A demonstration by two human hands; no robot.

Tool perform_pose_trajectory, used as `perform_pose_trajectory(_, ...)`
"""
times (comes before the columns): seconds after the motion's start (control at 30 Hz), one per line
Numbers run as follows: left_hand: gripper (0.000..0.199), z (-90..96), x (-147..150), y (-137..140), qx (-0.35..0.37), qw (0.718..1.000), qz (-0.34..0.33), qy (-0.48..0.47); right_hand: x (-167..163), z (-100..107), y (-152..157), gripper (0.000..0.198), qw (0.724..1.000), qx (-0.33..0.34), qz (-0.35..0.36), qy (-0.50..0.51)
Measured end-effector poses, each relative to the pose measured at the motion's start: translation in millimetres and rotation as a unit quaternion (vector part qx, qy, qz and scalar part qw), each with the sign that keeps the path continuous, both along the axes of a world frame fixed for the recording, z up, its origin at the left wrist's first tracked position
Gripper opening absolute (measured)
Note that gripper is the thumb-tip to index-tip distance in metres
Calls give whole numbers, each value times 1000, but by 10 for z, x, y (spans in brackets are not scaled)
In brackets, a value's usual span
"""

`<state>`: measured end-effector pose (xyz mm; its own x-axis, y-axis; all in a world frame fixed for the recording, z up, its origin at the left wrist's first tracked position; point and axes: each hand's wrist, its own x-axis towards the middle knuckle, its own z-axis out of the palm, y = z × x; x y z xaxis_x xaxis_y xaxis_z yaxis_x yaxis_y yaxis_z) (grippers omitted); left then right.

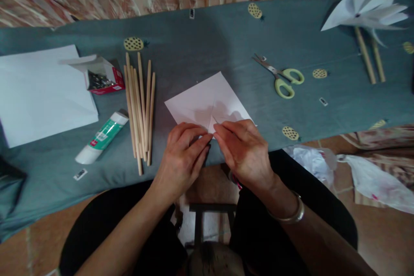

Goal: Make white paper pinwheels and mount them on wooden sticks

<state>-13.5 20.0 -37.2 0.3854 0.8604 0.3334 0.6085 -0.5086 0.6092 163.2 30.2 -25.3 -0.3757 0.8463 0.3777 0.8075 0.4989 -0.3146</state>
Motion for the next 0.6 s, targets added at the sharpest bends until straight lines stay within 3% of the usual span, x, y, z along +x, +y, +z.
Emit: perform_pose_trajectory(0.6,24,6,13,11,-6,1000,3,14,-37,2,-12,17,999,3,-23,-32)
